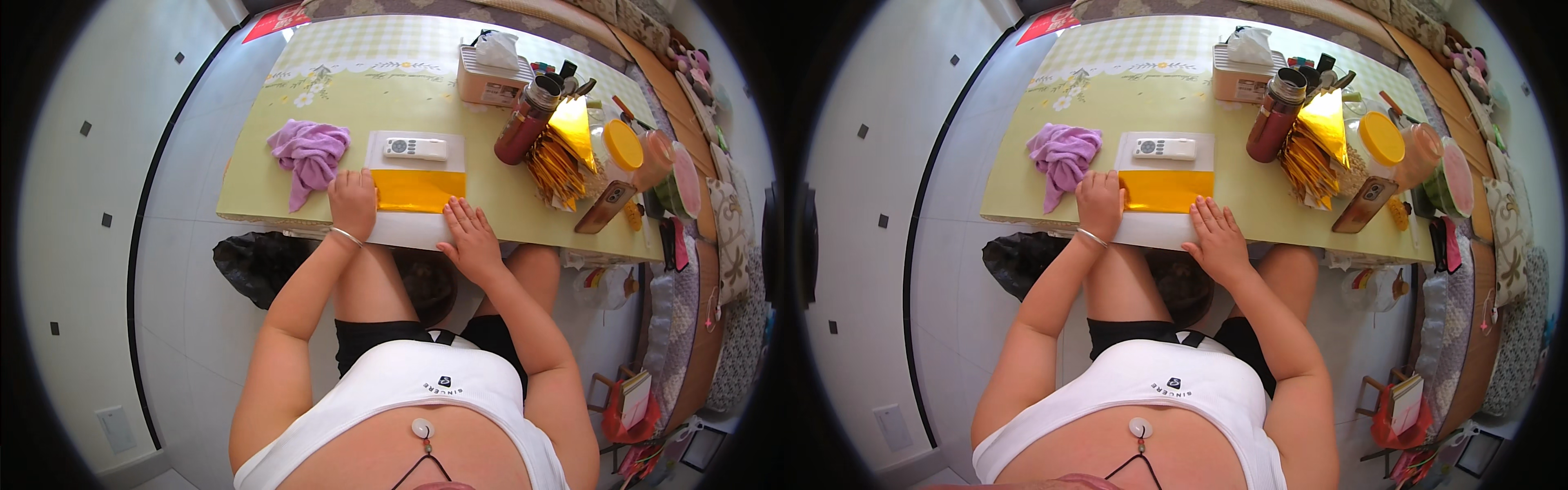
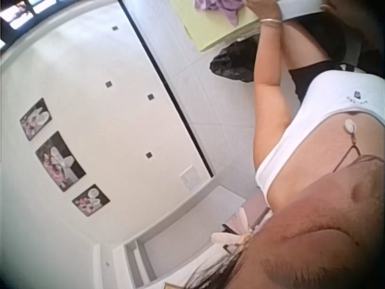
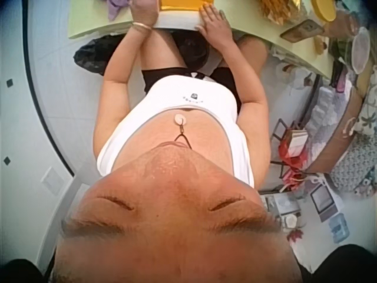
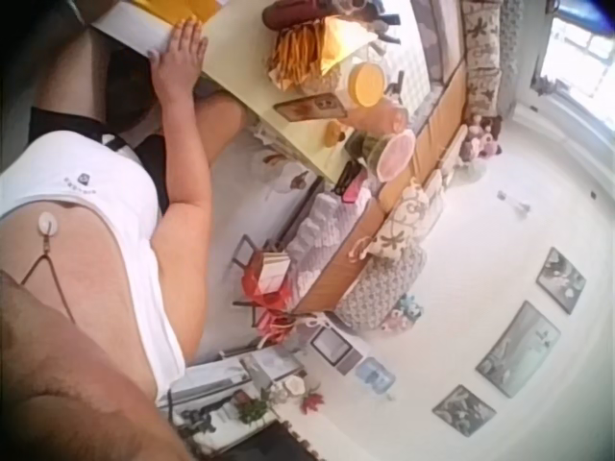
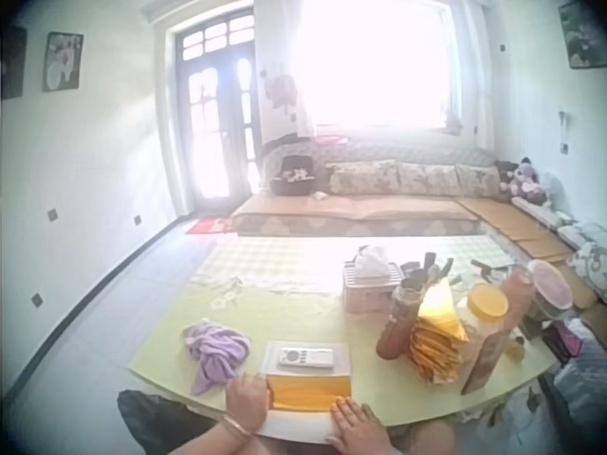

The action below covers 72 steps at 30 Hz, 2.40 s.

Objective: The person sits on the floor and folds rectangular sheets of gold-colored paper into triangular shapes. They repeatedly fold the paper in half, then fold the corners to the center crease to form a triangle, and place the finished items into a stack on the table.

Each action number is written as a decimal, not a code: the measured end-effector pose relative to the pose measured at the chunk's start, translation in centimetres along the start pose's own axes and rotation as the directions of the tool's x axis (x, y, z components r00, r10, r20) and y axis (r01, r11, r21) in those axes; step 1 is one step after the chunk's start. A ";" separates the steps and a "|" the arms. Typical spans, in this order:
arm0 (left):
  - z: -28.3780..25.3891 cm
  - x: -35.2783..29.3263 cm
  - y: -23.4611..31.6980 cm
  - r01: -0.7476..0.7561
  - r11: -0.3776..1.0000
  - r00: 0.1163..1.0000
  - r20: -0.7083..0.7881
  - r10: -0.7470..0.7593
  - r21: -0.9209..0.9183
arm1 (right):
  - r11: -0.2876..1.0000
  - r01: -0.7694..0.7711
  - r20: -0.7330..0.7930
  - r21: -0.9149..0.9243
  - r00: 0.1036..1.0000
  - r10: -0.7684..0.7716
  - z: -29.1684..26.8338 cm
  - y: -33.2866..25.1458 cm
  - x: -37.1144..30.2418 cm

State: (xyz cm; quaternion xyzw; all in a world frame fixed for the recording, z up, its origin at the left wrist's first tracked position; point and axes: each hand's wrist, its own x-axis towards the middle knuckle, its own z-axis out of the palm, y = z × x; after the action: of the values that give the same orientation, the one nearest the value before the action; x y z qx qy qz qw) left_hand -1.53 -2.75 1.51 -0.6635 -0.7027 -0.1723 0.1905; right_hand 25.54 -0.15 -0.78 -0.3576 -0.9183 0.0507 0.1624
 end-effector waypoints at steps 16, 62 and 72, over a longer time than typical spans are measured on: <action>-1.6 -2.7 -3.2 -0.005 0.980 0.946 0.317 0.070 -0.200 | 0.944 -0.016 -0.224 0.331 0.970 0.095 -0.9 0.8 1.9; 0.2 -0.4 -2.9 0.620 -0.047 0.748 0.608 -0.265 -0.783 | -0.035 -0.422 0.356 0.906 0.715 0.602 -1.1 1.6 5.5; -0.6 -0.8 -2.8 0.351 0.687 0.913 0.396 -0.100 -0.636 | 0.530 -0.580 0.222 0.619 0.776 0.590 -1.6 1.6 4.2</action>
State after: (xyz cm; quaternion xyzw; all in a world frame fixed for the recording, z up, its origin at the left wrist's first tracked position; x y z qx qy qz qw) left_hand -4.24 -3.88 1.65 -0.6119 -0.6847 -0.3318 -0.2161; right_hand 24.18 3.81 1.51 -0.5633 -0.6644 0.4185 0.2573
